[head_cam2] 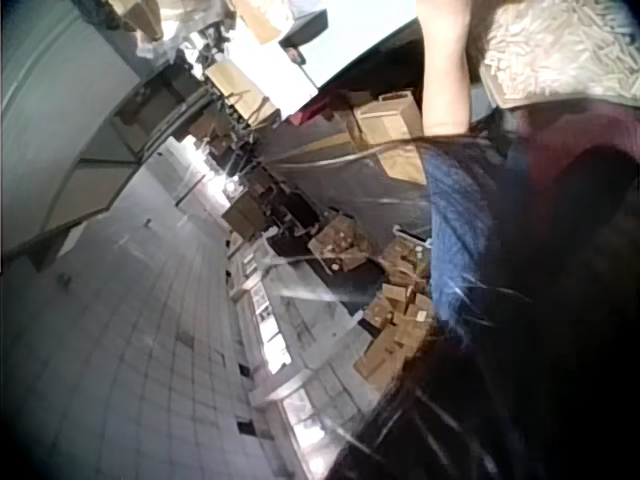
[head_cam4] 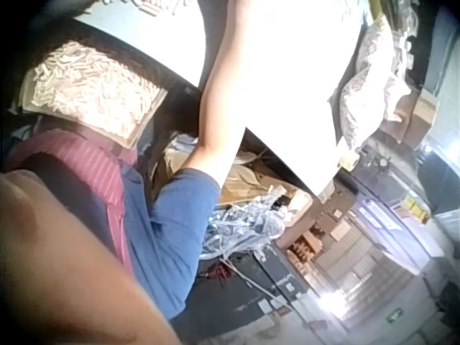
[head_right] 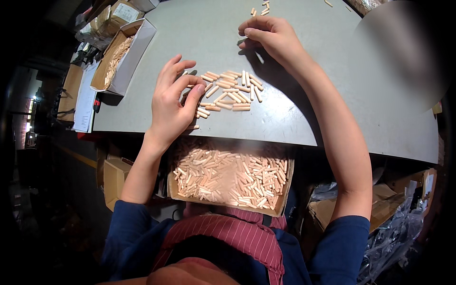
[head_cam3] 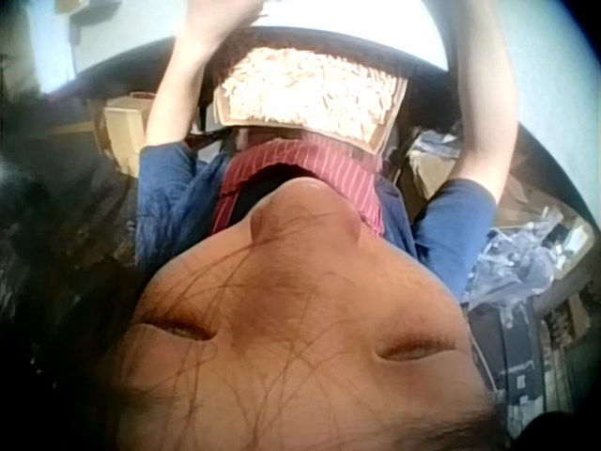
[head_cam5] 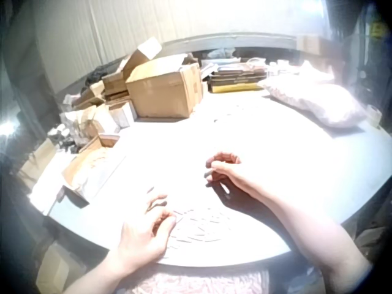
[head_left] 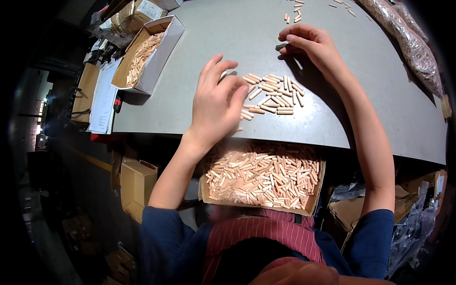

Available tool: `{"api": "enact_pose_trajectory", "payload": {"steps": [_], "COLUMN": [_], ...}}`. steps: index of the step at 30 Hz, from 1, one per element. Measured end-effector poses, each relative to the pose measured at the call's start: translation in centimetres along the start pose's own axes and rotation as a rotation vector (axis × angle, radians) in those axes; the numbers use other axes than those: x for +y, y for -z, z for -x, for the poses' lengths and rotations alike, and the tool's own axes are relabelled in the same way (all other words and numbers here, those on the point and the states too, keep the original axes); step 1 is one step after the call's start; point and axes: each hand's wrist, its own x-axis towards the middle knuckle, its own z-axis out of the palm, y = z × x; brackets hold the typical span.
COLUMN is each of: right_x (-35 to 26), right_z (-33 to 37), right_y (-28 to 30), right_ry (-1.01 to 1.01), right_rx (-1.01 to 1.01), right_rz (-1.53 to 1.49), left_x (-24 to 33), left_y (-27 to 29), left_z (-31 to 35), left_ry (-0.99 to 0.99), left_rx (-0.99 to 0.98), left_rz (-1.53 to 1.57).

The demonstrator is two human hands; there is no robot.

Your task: The person sorts small cylindrical wooden corks on a metal table, picking them up one by one and placing them into a cardboard box. The person repeatedly gathers corks from the table surface and transfers them into the box, occasionally spreading them out to continue the process.

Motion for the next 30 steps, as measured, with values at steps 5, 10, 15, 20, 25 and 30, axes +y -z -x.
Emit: {"api": "enact_pose_trajectory", "payload": {"steps": [5,10,15,20,25,30], "right_x": [-0.2,0.1,0.0,0.8,0.4,0.1], "right_z": [0.1,0.1,0.0,-0.4,0.0,0.1], "right_y": [0.1,0.2,0.5,0.7,0.6,0.7], "right_ry": [0.011,0.037,0.024,0.055,0.068,0.045], "right_rx": [-0.022,0.023,0.078,0.082,0.105,0.100], "right_rz": [0.021,0.068,0.105,0.125,0.125,0.097], "left_x": [0.3,-1.0,-8.3,-12.7,-8.8,-4.5], "left_y": [0.1,1.3,8.7,11.1,4.4,1.2], "left_z": [0.1,-0.8,-3.8,-2.1,0.1,-1.3], "left_ry": [-0.066,-0.095,0.314,0.180,0.177,0.261], "left_rx": [0.020,0.138,0.466,0.325,-0.063,-0.276], "left_rz": [-0.060,-0.089,-0.013,-0.301,0.094,0.511]}}
